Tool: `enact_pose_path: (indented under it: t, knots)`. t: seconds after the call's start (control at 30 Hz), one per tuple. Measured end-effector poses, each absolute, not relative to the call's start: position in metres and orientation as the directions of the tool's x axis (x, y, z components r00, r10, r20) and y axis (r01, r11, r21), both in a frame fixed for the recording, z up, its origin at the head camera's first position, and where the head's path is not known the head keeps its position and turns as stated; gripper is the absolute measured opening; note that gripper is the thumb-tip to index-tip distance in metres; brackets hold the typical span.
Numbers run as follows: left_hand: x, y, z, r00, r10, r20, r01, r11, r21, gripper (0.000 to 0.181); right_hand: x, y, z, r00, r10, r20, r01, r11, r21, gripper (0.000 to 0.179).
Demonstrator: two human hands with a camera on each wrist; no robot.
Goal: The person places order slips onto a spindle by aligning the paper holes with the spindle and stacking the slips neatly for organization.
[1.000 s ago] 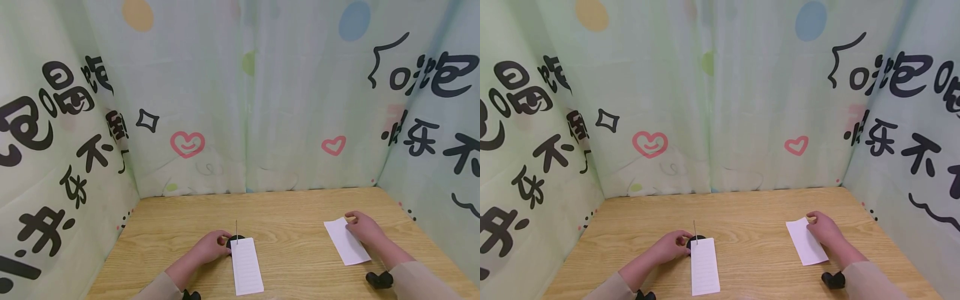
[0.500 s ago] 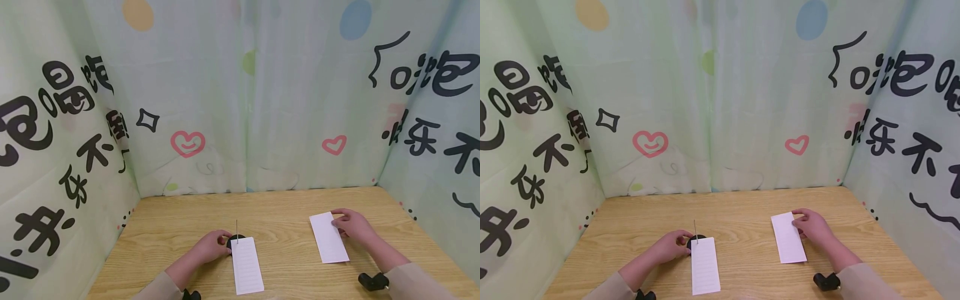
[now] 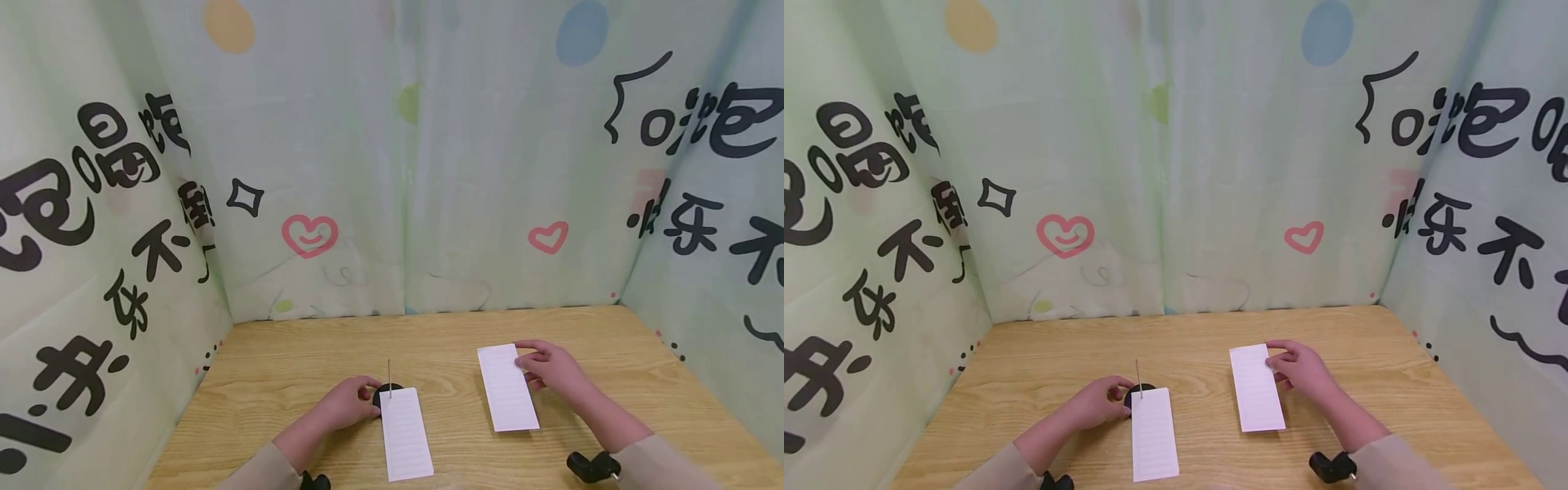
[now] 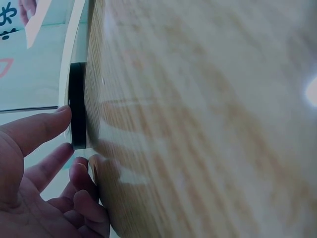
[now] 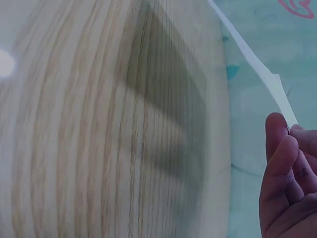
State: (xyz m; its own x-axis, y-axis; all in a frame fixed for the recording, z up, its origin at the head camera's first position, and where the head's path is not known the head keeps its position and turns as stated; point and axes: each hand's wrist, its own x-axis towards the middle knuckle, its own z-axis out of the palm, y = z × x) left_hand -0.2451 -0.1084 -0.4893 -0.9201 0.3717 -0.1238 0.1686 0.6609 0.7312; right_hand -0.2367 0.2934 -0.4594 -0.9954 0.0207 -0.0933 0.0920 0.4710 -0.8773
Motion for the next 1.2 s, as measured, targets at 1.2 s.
enact_pose_path:
  t: [1.2]
  knots:
    - [-0.244, -0.108, -0.490, -0.922, 0.365, -0.132, 0.158, 0.665, 0.730, 0.040, -0.237, 0.175, -0.440, -0.987, -0.154, -0.042, 0.009, 0.212, -0.977, 0.044]
